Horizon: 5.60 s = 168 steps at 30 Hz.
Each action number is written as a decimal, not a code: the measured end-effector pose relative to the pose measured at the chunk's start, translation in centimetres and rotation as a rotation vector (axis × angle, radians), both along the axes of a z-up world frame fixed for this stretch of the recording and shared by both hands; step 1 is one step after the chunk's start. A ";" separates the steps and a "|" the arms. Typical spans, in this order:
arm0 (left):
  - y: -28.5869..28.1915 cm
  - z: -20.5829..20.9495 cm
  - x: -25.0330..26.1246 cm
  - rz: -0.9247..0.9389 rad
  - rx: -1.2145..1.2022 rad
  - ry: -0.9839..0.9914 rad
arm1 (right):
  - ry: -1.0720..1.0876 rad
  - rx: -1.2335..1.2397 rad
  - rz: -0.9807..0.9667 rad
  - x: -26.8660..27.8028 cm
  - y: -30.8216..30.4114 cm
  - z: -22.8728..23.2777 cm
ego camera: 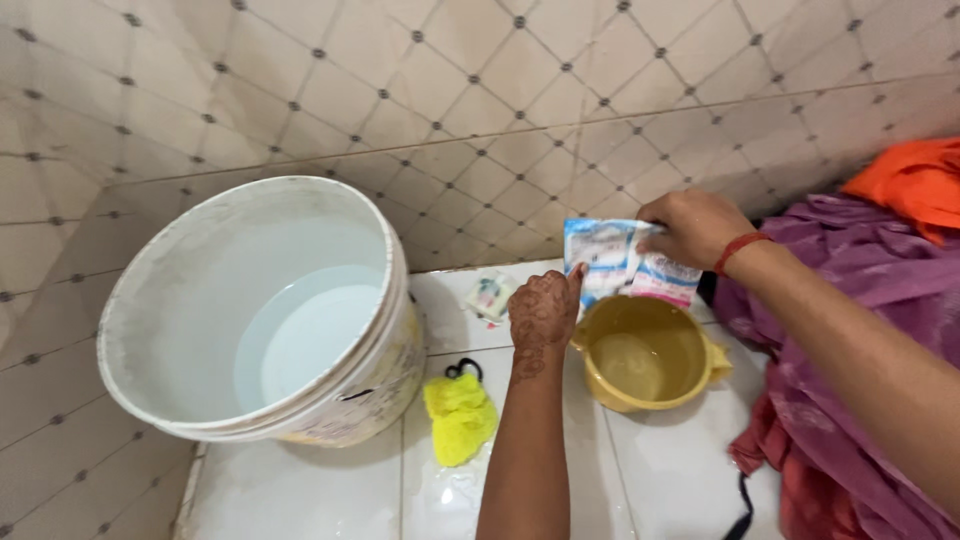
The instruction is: The person cleans several small bottles and packets by hand in a yellow bowl of water, then places them into an orange wall-mounted caddy. The person also transfers water from a large white bucket into the yellow bowl to continue cleaning.
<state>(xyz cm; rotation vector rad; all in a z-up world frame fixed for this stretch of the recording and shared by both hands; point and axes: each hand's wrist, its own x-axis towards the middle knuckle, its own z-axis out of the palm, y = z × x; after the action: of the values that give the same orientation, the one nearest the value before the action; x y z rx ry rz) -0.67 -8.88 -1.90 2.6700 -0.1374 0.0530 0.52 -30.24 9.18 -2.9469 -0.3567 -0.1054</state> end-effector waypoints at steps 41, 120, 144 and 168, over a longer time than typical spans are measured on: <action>-12.0 -13.3 -1.7 -0.195 0.150 0.434 | 0.108 0.335 -0.067 2.9 -5.9 -6.3; 7.6 3.0 -0.6 0.366 -0.608 -0.413 | 0.108 0.980 -0.136 -3.3 2.1 -7.3; 6.7 0.1 0.2 0.391 -0.629 -0.395 | 0.503 0.588 -0.205 -3.3 -0.7 -22.2; 8.0 -2.9 1.0 0.404 -0.618 -0.349 | 0.657 -0.027 -0.290 -0.9 0.1 -25.5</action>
<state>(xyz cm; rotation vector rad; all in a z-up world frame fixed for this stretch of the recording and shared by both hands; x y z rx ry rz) 0.30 -0.86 -4.84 2.0106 0.2700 0.5896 -0.36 -30.10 -16.28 -2.8223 0.1630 0.8097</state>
